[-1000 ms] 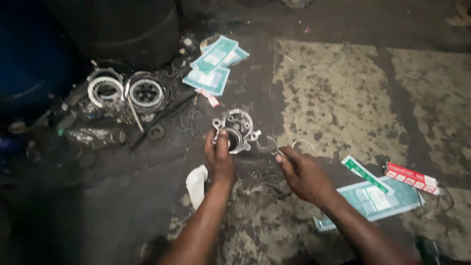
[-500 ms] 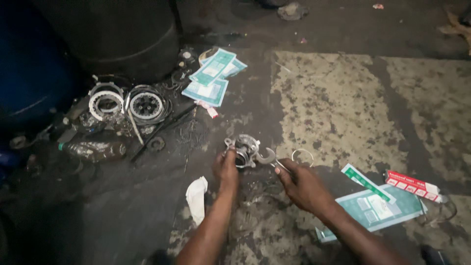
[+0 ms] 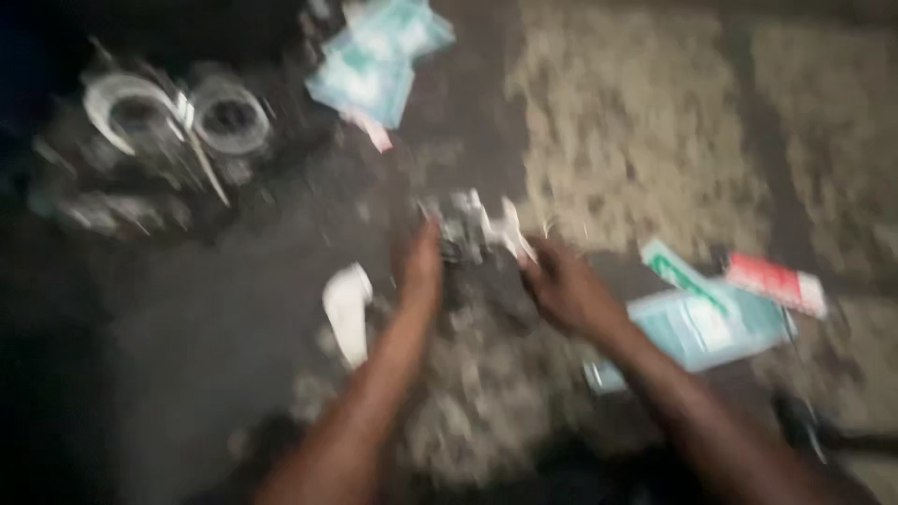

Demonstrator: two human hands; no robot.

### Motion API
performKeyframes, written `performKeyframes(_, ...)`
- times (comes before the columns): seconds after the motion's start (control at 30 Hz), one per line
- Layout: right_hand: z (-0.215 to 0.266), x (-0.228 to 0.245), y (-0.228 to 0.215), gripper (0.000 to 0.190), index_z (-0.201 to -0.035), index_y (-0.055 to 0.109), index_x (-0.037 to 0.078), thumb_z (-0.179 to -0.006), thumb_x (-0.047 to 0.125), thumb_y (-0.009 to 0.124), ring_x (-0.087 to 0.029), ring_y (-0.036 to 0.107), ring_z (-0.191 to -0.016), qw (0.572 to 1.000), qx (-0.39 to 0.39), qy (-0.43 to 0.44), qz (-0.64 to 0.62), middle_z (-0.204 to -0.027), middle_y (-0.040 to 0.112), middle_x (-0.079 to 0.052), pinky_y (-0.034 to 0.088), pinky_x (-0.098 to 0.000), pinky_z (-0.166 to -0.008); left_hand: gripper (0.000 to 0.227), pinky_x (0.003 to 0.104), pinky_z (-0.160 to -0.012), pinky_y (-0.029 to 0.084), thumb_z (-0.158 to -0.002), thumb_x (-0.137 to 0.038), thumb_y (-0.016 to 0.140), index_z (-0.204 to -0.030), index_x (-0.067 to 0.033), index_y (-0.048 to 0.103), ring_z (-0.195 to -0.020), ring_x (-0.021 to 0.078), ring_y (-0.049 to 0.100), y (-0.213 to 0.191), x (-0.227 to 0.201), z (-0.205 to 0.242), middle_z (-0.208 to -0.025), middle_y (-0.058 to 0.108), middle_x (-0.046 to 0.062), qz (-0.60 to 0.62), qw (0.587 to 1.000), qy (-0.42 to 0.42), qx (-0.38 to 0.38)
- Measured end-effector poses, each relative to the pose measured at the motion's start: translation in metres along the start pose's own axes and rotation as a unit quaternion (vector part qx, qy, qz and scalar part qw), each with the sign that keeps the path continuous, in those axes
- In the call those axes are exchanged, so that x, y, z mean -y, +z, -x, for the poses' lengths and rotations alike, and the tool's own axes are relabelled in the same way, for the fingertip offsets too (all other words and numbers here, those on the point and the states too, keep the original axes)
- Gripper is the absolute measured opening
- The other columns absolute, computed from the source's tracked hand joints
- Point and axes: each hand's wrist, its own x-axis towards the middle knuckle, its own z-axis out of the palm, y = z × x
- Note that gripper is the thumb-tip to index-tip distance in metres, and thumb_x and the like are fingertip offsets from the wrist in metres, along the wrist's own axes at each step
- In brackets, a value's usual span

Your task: The person is repairing a mechanical part, possibly a cylinder head, using a wrench and a hammer. They are seen tightening bolts and adjusting components of the part.

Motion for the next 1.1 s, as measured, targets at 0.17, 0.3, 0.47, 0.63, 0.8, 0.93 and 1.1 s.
performKeyframes(0.17,0.01,0.021,-0.012,0.048,-0.141,0.05,0.005,-0.102,0.033,0.046,-0.035,0.074,-0.1,0.992,0.045,0.103,-0.052,-0.103,0.074,-0.024,0.054,-0.045,-0.09,0.048,0.046,-0.076,0.054,-0.086,-0.044,0.061,-0.119,-0.0084,0.065,-0.097,0.0287,0.066,-0.007,0.0,0.018,-0.112,0.067,0.01,0.156,0.985,-0.044,0.057)
performKeyframes(0.3,0.009,0.034,-0.019,0.047,-0.143,0.049,0.008,-0.103,0.03,0.045,-0.036,0.07,-0.109,0.989,0.066,0.125,-0.031,-0.114,0.071,-0.025,0.051,-0.0459,-0.094,0.039,0.035,-0.061,0.059,-0.089,-0.035,0.066,-0.11,-0.0032,0.073,-0.081,0.0208,0.069,-0.014,-0.019,0.031,-0.097,0.071,0.009,0.237,0.964,0.053,0.106)
performKeyframes(0.47,0.01,0.032,-0.02,0.045,-0.142,0.05,0.007,-0.102,0.028,0.047,-0.036,0.065,-0.121,0.997,0.045,0.055,-0.026,-0.126,0.066,-0.024,0.049,-0.0452,-0.099,0.039,0.038,-0.056,0.06,-0.087,-0.036,0.07,-0.108,-0.0036,0.071,-0.078,0.0188,0.068,-0.015,-0.031,0.034,-0.095,0.07,0.006,0.218,0.97,0.079,0.076)
performKeyframes(0.63,0.019,0.041,-0.024,0.044,-0.142,0.051,0.009,-0.103,0.03,0.048,-0.037,0.065,-0.12,0.999,0.031,0.043,-0.006,-0.127,0.066,-0.024,0.05,-0.0463,-0.098,0.046,0.035,-0.061,0.056,-0.089,-0.043,0.067,-0.111,-0.0023,0.071,-0.079,0.0174,0.067,-0.019,-0.038,0.044,-0.096,0.07,0.006,0.207,0.971,0.101,0.065)
performKeyframes(0.8,0.021,0.049,-0.026,0.042,-0.141,0.052,0.011,-0.104,0.029,0.047,-0.035,0.068,-0.114,0.998,0.042,0.042,0.0,-0.12,0.069,-0.022,0.051,-0.0467,-0.093,0.049,0.029,-0.081,0.052,-0.098,-0.046,0.063,-0.11,0.0,0.074,-0.091,0.014,0.063,-0.017,-0.028,0.03,-0.099,0.07,0.005,0.24,0.957,0.158,0.047)
performKeyframes(0.93,0.023,0.051,-0.025,0.045,-0.145,0.048,0.008,-0.106,0.03,0.045,-0.025,0.072,-0.096,0.997,0.008,0.043,-0.057,-0.106,0.072,-0.019,0.056,-0.0399,-0.084,0.049,0.029,-0.08,0.051,-0.099,-0.047,0.06,-0.107,-0.0006,0.073,-0.089,0.0136,0.062,-0.017,-0.022,0.028,-0.096,0.07,0.005,0.217,0.958,0.183,0.031)
performKeyframes(1.1,0.034,0.053,-0.013,0.05,-0.153,0.046,0.005,-0.109,0.029,0.046,-0.022,0.06,-0.07,0.991,-0.062,0.052,-0.108,-0.085,0.065,-0.018,0.05,-0.0409,-0.064,0.053,0.031,-0.072,0.047,-0.102,-0.05,0.054,-0.102,0.0005,0.071,-0.08,0.0138,0.058,-0.021,-0.027,0.033,-0.085,0.067,0.005,0.144,0.955,0.26,-0.026)
